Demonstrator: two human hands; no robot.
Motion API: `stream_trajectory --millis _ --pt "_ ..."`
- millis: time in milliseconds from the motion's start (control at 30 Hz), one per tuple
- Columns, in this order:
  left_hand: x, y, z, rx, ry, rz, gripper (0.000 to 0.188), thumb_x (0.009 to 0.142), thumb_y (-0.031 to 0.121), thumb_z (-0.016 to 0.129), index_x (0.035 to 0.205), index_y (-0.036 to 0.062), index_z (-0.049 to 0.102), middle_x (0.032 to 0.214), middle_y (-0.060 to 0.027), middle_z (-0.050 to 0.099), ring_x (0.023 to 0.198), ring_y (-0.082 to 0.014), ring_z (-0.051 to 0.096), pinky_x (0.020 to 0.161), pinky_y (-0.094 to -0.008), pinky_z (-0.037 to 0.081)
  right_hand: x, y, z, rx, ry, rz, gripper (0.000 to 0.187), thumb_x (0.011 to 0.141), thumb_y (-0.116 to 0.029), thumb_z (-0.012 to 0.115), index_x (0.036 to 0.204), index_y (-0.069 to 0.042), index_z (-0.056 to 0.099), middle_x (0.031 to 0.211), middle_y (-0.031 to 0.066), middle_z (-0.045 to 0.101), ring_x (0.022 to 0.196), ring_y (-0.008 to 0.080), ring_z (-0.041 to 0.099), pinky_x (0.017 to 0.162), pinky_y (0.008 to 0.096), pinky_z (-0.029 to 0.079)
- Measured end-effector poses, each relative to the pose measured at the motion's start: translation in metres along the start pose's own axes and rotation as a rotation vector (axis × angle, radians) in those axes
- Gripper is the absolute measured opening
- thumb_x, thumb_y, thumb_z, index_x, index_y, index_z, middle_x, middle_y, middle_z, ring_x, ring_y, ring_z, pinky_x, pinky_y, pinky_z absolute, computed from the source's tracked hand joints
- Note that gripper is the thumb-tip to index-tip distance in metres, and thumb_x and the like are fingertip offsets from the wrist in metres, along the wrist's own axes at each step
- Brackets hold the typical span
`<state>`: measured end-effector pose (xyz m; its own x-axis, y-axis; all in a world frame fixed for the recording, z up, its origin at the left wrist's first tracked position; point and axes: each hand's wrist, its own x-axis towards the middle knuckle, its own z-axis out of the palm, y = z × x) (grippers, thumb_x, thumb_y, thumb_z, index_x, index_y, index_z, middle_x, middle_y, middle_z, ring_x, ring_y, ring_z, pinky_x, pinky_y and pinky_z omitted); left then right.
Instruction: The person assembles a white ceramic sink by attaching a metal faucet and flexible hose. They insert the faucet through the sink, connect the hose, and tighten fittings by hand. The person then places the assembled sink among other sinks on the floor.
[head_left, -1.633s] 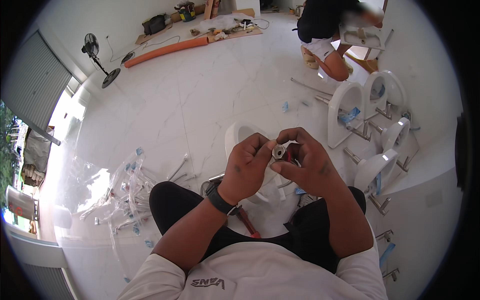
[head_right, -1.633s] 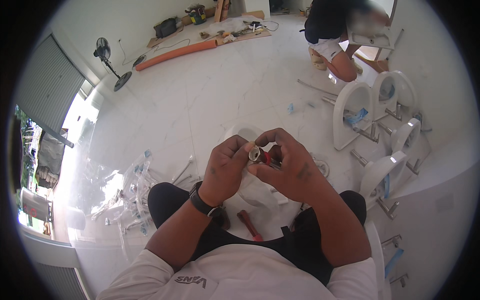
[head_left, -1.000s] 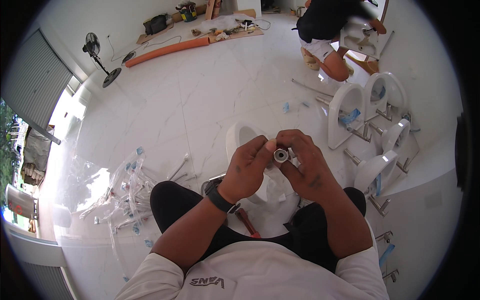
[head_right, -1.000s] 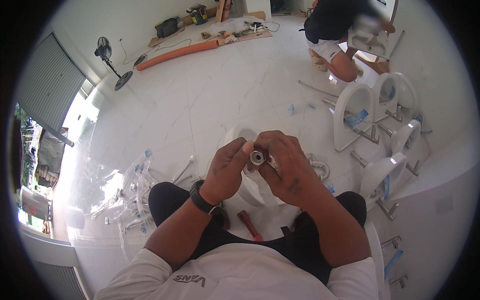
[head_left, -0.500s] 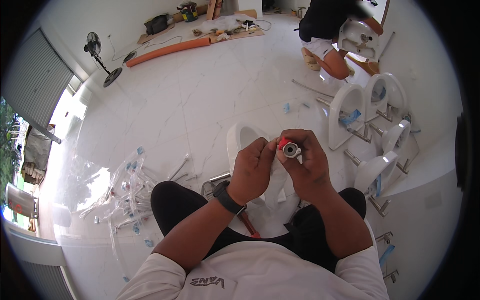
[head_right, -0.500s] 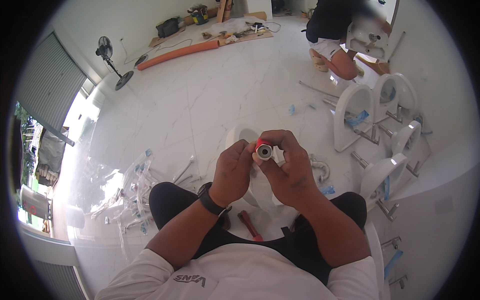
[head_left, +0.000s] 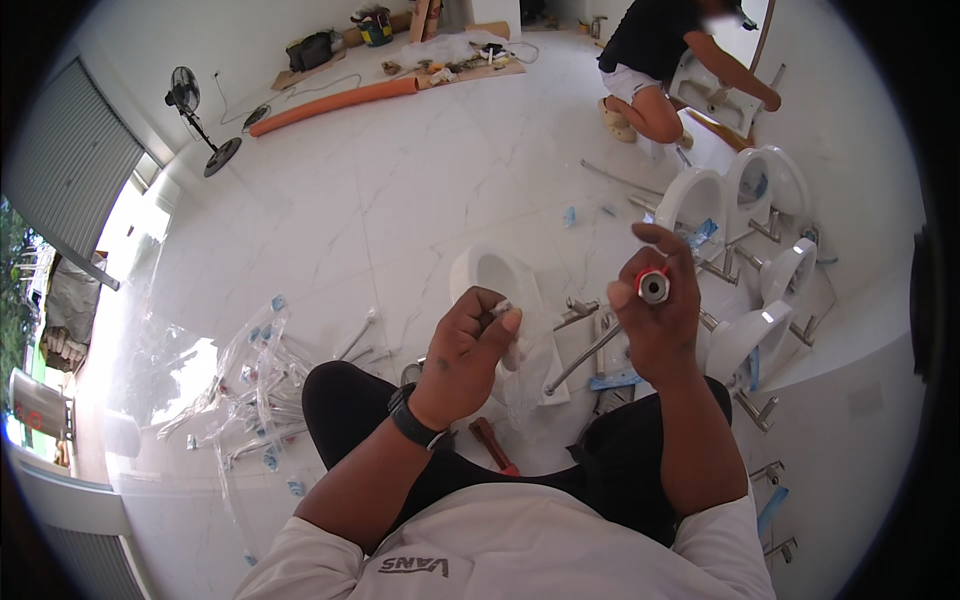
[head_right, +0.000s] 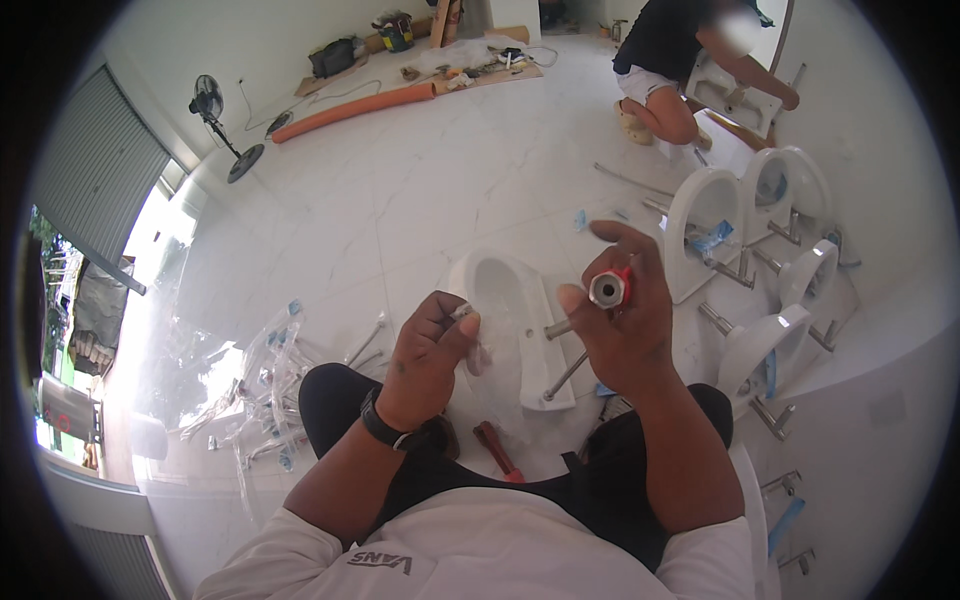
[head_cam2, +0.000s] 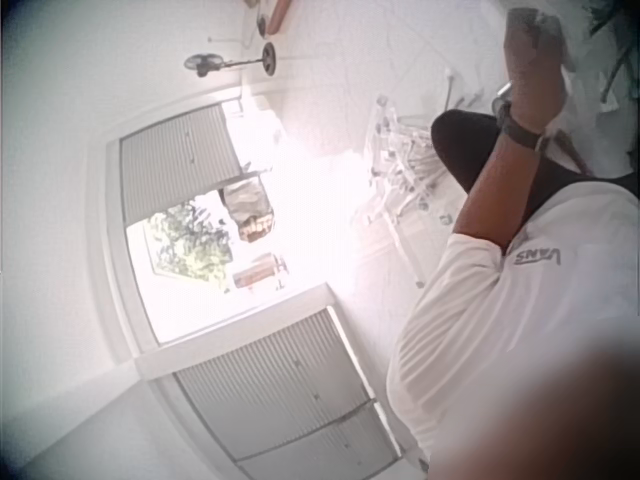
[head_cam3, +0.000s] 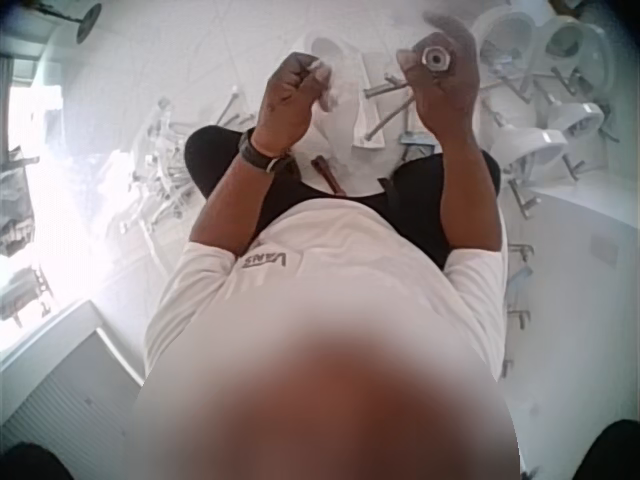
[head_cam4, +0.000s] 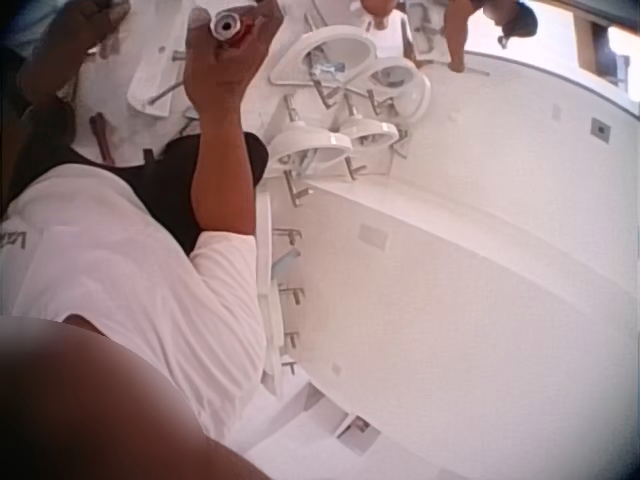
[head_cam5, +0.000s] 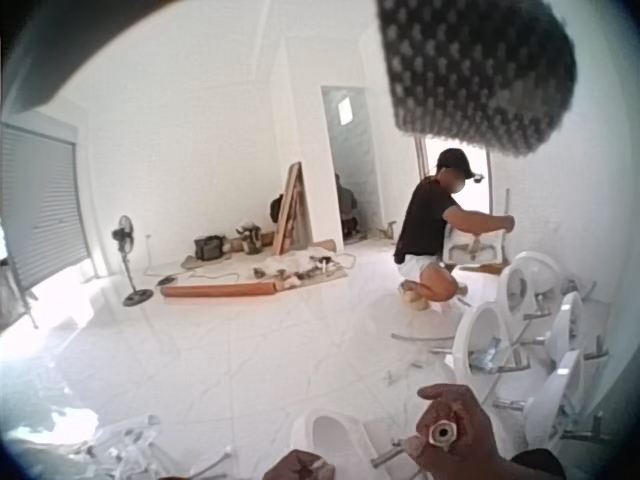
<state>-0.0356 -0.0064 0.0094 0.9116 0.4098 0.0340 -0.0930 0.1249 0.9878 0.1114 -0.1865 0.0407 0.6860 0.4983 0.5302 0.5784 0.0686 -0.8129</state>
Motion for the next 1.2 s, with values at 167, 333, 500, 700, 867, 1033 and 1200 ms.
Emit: stream_trajectory --millis 167,333,500,700,867,1033,1200 --pt "-0.011 0.049 -0.001 -0.082 -0.033 0.146 0.023 0.105 0.014 0.063 0.117 -0.0044 0.056 0.097 -0.0083 0.067 0.088 -0.0111 0.063 0.082 -0.0271 0.052 -0.012 -0.034 0.014 -0.109 -0.367 0.158 0.037 0.084 -0.010 0.081 0.116 -0.003 0.064 0.079 0.0110 0.067 0.071 0.0161 0.063 0.068 0.0318 0.051" --pt "-0.022 0.064 0.000 0.030 -0.213 0.269 0.028 0.101 0.008 0.070 0.125 0.0014 0.056 0.113 -0.0094 0.068 0.103 -0.0135 0.066 0.091 -0.0309 0.053 -0.030 -0.057 0.034 -0.094 -0.340 0.203 0.028 0.084 -0.007 0.080 0.108 0.000 0.069 0.082 0.0090 0.070 0.071 0.0158 0.065 0.070 0.0329 0.053" --pt "-0.037 0.051 -0.007 0.341 -0.337 0.576 0.045 0.097 0.019 0.075 0.132 -0.0003 0.055 0.121 -0.0148 0.064 0.105 -0.0219 0.064 0.088 -0.0370 0.051 -0.039 -0.082 0.030 -0.030 -0.099 0.272 0.026 0.087 -0.008 0.076 0.111 -0.001 0.070 0.088 0.0043 0.073 0.077 0.0103 0.065 0.072 0.0291 0.052" --pt "-0.042 0.042 -0.036 0.667 -0.417 0.349 0.029 0.100 0.018 0.067 0.119 -0.0046 0.063 0.091 -0.0230 0.070 0.076 -0.0380 0.069 0.070 -0.0437 0.054 -0.028 -0.116 0.029 -0.047 -0.023 0.348 0.026 0.090 -0.014 0.074 0.112 0.000 0.070 0.088 0.0019 0.070 0.078 0.0077 0.061 0.072 0.0263 0.049" --pt "-0.033 0.034 -0.097 0.124 -0.115 0.136 0.023 0.105 0.013 0.059 0.123 -0.0020 0.063 0.100 -0.0078 0.073 0.077 -0.0130 0.071 0.067 -0.0280 0.056 -0.011 -0.116 0.027 -0.180 -0.100 0.414 0.031 0.093 -0.026 0.078 0.108 -0.001 0.067 0.079 -0.0023 0.059 0.073 0.0066 0.053 0.069 0.0256 0.044" --pt "0.010 0.004 -0.273 -0.081 0.502 0.041 0.030 0.104 0.010 0.056 0.133 0.0010 0.055 0.103 -0.0136 0.070 0.087 -0.0238 0.074 0.077 -0.0350 0.063 -0.009 -0.093 0.004 -0.086 -0.025 0.481 0.036 0.096 -0.034 0.077 0.110 -0.003 0.066 0.076 -0.0027 0.054 0.063 0.0041 0.046 0.056 0.0225 0.036" --pt "-0.001 -0.009 -0.463 -0.306 0.918 -0.185 0.049 0.101 0.004 0.052 0.149 0.0022 0.043 0.127 -0.0274 0.062 0.114 -0.0377 0.068 0.099 -0.0439 0.060 -0.008 -0.065 -0.028 0.174 0.090 0.608 0.037 0.096 -0.039 0.076 0.110 -0.006 0.066 0.074 -0.0009 0.053 0.055 0.0032 0.040 0.048 0.0201 0.030"
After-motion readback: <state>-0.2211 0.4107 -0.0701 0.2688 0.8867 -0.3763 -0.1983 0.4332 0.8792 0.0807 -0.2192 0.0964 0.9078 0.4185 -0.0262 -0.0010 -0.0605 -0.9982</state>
